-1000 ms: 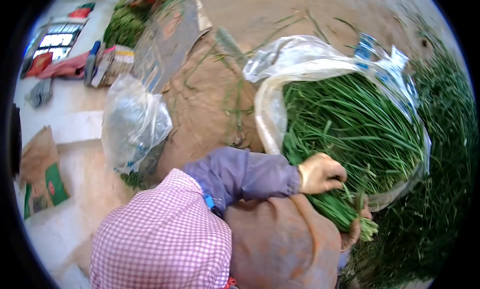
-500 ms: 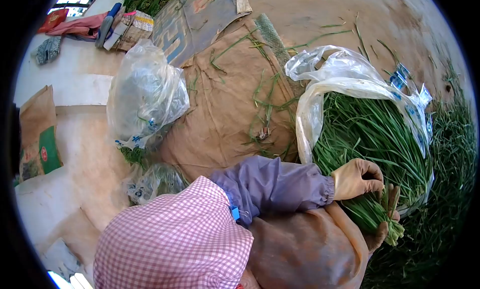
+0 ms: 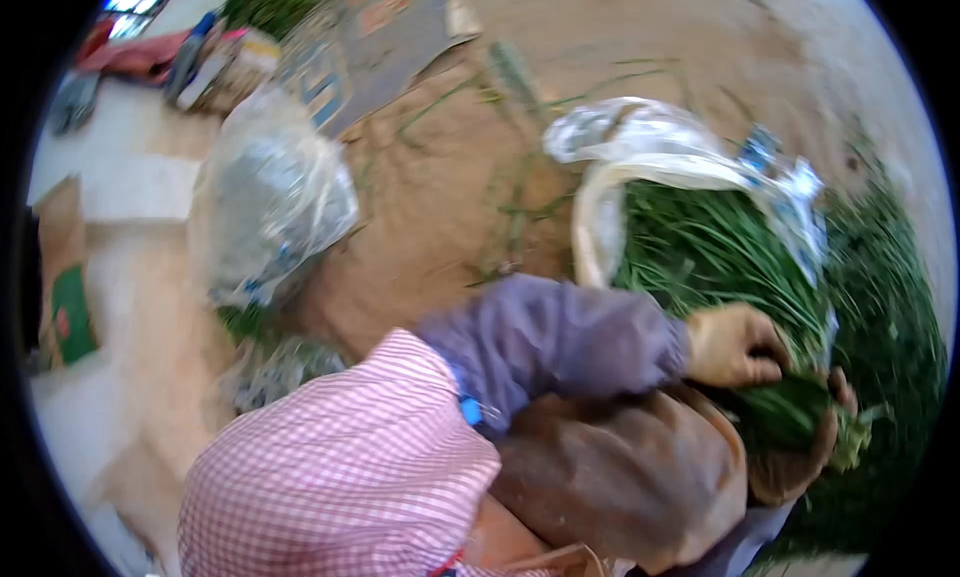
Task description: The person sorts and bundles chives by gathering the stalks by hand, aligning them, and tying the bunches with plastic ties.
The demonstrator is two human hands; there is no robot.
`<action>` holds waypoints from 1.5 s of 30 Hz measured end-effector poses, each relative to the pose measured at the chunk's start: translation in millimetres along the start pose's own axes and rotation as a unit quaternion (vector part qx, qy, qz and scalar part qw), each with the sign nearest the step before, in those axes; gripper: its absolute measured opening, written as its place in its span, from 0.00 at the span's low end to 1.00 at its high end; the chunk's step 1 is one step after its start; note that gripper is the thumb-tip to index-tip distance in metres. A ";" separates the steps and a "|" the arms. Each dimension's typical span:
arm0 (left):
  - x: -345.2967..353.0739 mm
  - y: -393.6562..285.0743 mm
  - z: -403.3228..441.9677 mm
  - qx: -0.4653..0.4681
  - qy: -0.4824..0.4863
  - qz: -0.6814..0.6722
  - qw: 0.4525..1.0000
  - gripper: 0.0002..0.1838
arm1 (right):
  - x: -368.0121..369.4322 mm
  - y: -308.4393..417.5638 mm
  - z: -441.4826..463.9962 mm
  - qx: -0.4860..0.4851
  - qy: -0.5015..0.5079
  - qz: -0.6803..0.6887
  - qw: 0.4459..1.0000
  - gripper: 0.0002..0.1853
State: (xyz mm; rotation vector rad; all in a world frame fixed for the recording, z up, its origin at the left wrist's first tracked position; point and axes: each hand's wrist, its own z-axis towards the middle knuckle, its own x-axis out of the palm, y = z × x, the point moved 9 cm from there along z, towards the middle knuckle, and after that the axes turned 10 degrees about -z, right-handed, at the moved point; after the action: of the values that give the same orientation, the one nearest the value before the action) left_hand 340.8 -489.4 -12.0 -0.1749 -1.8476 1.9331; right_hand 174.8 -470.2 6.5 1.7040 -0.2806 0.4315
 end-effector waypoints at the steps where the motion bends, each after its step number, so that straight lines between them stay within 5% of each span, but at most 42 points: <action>1: -0.2 -20.5 8.1 -0.010 0.035 -0.019 0.999 0.13 | 7.1 25.7 3.2 -0.066 0.011 -0.057 0.996 0.21; 5: -12.4 -138.0 39.9 0.015 0.154 0.141 0.978 0.21 | 80.7 112.6 1.9 -0.204 0.173 0.076 0.960 0.19; 9: 8.8 -241.1 46.4 0.109 0.185 0.183 0.959 0.30 | 113.0 132.4 -21.1 -0.173 0.122 0.086 0.974 0.20; 11: 44.4 -241.7 31.7 0.103 0.285 0.191 0.934 0.39 | 100.2 110.3 -36.8 -0.157 0.051 0.219 0.962 0.20; 12: 58.3 -228.7 18.4 0.062 0.329 0.178 0.926 0.43 | 105.0 92.9 -42.3 -0.082 0.076 0.303 0.946 0.19; 13: 69.6 -198.1 -6.6 -0.047 0.359 0.128 0.923 0.46 | 91.9 85.8 -55.4 -0.102 -0.004 0.243 0.965 0.20; 15: 83.1 -133.4 -71.5 -0.272 0.380 0.009 0.884 0.54 | 84.9 74.0 -87.0 -0.076 -0.007 0.307 0.949 0.18; 19: 111.9 -128.3 -130.3 -0.265 0.490 -0.051 0.829 0.50 | -7.8 31.1 -154.1 -0.063 -0.146 0.276 0.948 0.20; 21: 111.5 -132.2 -142.5 -0.257 0.506 -0.022 0.823 0.48 | -25.8 23.2 -182.0 -0.069 -0.185 0.283 0.939 0.20; 23: 113.8 -164.2 -119.6 -0.155 0.358 0.150 0.908 0.61 | -39.6 24.7 -198.7 -0.092 -0.175 0.300 0.933 0.22; 24: 125.0 -175.9 -115.2 -0.132 0.275 0.085 0.949 0.62 | -39.7 26.3 -204.4 -0.095 -0.170 0.303 0.933 0.23; 27: 168.4 -153.1 -99.6 -0.093 0.344 0.106 0.928 0.61 | -19.9 39.0 -211.8 -0.120 -0.132 0.307 0.935 0.25; 29: 194.0 -94.3 -131.3 -0.290 0.369 -0.043 0.882 0.57 | -23.2 40.7 -218.8 -0.152 -0.142 0.299 0.931 0.24; 31: 219.4 -65.3 -160.7 -0.309 0.422 -0.051 0.851 0.51 | -45.1 28.7 -230.0 -0.174 -0.187 0.298 0.920 0.23; 34: 233.8 -56.5 -176.3 -0.481 0.332 -0.098 0.805 0.41 | -67.2 -15.8 -234.4 -0.124 -0.305 0.335 0.883 0.22; 38: 224.3 -8.6 -164.5 -0.520 0.238 0.007 0.821 0.24 | -64.1 -78.2 -214.7 0.031 -0.210 0.452 0.866 0.27; 41: 225.9 10.9 -156.9 -0.631 0.189 0.081 0.748 0.22 | -57.3 -127.0 -217.5 0.095 -0.176 0.481 0.853 0.29; 45: 225.3 82.5 -144.4 -0.706 0.199 0.076 0.676 0.19 | -85.0 -206.2 -217.1 0.101 -0.357 0.498 0.784 0.32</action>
State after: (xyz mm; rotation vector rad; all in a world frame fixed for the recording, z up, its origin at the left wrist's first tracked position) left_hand 178.7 -265.4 -56.2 -1.1107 -2.5255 0.0154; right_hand 157.5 -224.9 -184.3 1.7496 -1.8025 0.5573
